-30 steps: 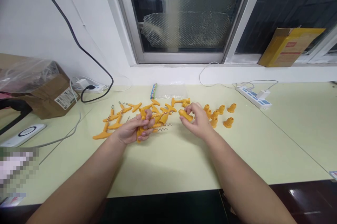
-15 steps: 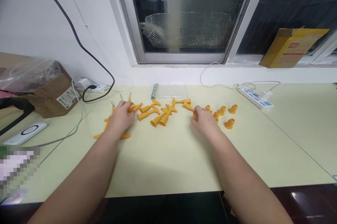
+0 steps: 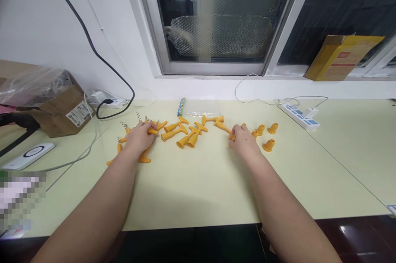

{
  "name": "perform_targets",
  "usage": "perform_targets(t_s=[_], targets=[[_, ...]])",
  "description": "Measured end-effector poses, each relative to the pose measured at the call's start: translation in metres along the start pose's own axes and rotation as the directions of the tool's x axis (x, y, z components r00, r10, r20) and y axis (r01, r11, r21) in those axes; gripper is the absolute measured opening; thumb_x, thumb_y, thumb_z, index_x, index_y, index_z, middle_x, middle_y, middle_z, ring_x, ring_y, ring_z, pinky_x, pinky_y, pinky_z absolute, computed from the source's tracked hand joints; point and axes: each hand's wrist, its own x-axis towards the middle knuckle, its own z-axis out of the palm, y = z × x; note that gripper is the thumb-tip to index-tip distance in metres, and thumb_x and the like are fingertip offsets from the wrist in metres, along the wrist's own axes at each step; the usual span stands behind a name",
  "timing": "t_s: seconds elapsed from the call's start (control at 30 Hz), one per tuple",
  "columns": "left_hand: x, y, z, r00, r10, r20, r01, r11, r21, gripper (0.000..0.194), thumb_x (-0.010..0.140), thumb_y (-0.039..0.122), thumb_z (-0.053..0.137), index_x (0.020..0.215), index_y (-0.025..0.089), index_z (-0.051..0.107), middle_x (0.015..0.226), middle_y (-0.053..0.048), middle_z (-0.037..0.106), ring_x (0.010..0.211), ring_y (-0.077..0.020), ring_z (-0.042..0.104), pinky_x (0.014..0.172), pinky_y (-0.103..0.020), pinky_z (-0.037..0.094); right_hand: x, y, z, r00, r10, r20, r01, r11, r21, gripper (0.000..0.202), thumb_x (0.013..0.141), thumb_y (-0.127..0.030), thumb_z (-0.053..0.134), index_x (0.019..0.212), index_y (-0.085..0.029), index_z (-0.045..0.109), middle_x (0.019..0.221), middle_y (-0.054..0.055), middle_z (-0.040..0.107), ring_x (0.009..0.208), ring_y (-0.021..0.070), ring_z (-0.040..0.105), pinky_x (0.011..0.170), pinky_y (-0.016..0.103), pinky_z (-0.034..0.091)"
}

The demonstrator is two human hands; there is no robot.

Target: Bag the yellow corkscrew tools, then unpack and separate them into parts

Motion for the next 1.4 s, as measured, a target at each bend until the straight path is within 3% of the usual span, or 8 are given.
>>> perform_targets(t_s=[0.13, 0.23, 0.43, 0.67, 0.8, 1.0, 1.23, 1.4], targets=[[0.0, 0.003, 0.001, 0.999, 0.021, 0.042, -0.022, 1.0, 0.019, 0.036, 0.082, 0.016, 0.054, 0.111, 0.032, 0.068, 0.13, -0.007, 0.062, 0.123, -0.0368, 0.055, 0.099, -0.062, 0.042, -0.002, 0.0, -0.001, 0.995, -0.052, -0.082, 0.052, 0.999, 0.007, 0.021, 0.082, -0.014, 0.056, 0.1, -0.024, 0.055, 0.109, 0.006, 0.058, 0.073, 0.0177, 0.058, 0.062, 0.03, 0.039], [-0.001, 0.004, 0.001, 0.999, 0.023, 0.047, -0.024, 0.999, 0.021, 0.038, 0.081, 0.018, 0.055, 0.113, 0.034, 0.069, 0.133, -0.007, 0.062, 0.126, -0.0392, 0.052, 0.101, -0.065, 0.039, -0.005, -0.007, -0.001, 0.977, -0.177, -0.119, 0.184, 0.981, 0.054, 0.014, 0.085, -0.023, 0.058, 0.099, -0.025, 0.056, 0.104, 0.004, 0.061, 0.077, 0.0188, 0.06, 0.064, 0.03, 0.04], [-0.011, 0.014, 0.004, 0.993, 0.089, -0.072, -0.089, 0.996, -0.005, 0.035, 0.083, 0.017, 0.054, 0.111, 0.032, 0.07, 0.138, -0.005, 0.061, 0.136, -0.0392, 0.044, 0.114, -0.075, 0.022, -0.015, -0.027, 0.009, 0.915, -0.403, -0.035, 0.404, 0.909, 0.097, 0.009, 0.091, -0.031, 0.058, 0.098, -0.024, 0.059, 0.091, 0.001, 0.064, 0.075, 0.0164, 0.06, 0.064, 0.028, 0.039], [-0.019, 0.033, 0.021, 0.938, 0.343, -0.046, -0.344, 0.939, -0.019, 0.053, 0.089, 0.017, 0.046, 0.139, 0.029, 0.057, 0.153, -0.006, 0.053, 0.151, -0.0306, 0.033, 0.125, -0.068, 0.002, -0.015, -0.027, 0.014, 0.957, -0.258, 0.134, 0.258, 0.966, 0.023, 0.022, 0.09, -0.035, 0.062, 0.109, -0.024, 0.065, 0.099, 0.004, 0.071, 0.082, 0.0194, 0.065, 0.062, 0.028, 0.037], [-0.02, 0.04, 0.024, 0.919, 0.393, -0.002, -0.393, 0.919, -0.021, 0.049, 0.092, 0.019, 0.043, 0.137, 0.028, 0.06, 0.151, -0.005, 0.056, 0.151, -0.0277, 0.035, 0.125, -0.066, -0.006, -0.012, -0.023, 0.013, 0.974, -0.211, 0.084, 0.21, 0.977, 0.029, 0.024, 0.091, -0.037, 0.061, 0.111, -0.024, 0.065, 0.099, 0.004, 0.072, 0.084, 0.0203, 0.066, 0.066, 0.03, 0.04], [-0.027, 0.049, 0.024, 0.887, 0.462, -0.001, -0.461, 0.886, -0.048, 0.039, 0.093, 0.022, 0.043, 0.123, 0.029, 0.067, 0.138, -0.003, 0.065, 0.135, -0.0245, 0.053, 0.125, -0.06, -0.014, -0.013, -0.022, 0.013, 0.968, -0.25, 0.018, 0.248, 0.966, 0.072, 0.024, 0.091, -0.037, 0.059, 0.11, -0.023, 0.065, 0.103, 0.006, 0.07, 0.084, 0.0218, 0.065, 0.069, 0.034, 0.046], [-0.044, 0.066, 0.025, 0.859, 0.513, 0.002, -0.509, 0.854, -0.107, 0.04, 0.091, 0.017, 0.045, 0.123, 0.027, 0.067, 0.127, -0.007, 0.066, 0.123, -0.0249, 0.06, 0.128, -0.06, 0.001, -0.021, -0.031, 0.018, 0.841, -0.537, 0.068, 0.507, 0.826, 0.246, 0.033, 0.092, -0.032, 0.062, 0.124, -0.028, 0.062, 0.127, 0.01, 0.059, 0.108, 0.0257, 0.063, 0.088, 0.041, 0.053], [-0.06, 0.072, 0.028, 0.799, 0.6, 0.049, -0.583, 0.791, -0.184, 0.039, 0.091, 0.019, 0.049, 0.125, 0.026, 0.066, 0.131, -0.01, 0.06, 0.123, -0.0273, 0.058, 0.114, -0.048, 0.043, -0.024, -0.038, 0.033, 0.819, -0.566, 0.088, 0.533, 0.809, 0.247, 0.05, 0.088, -0.03, 0.066, 0.137, -0.032, 0.056, 0.144, 0.009, 0.048, 0.137, 0.0304, 0.044, 0.106, 0.048, 0.047]])
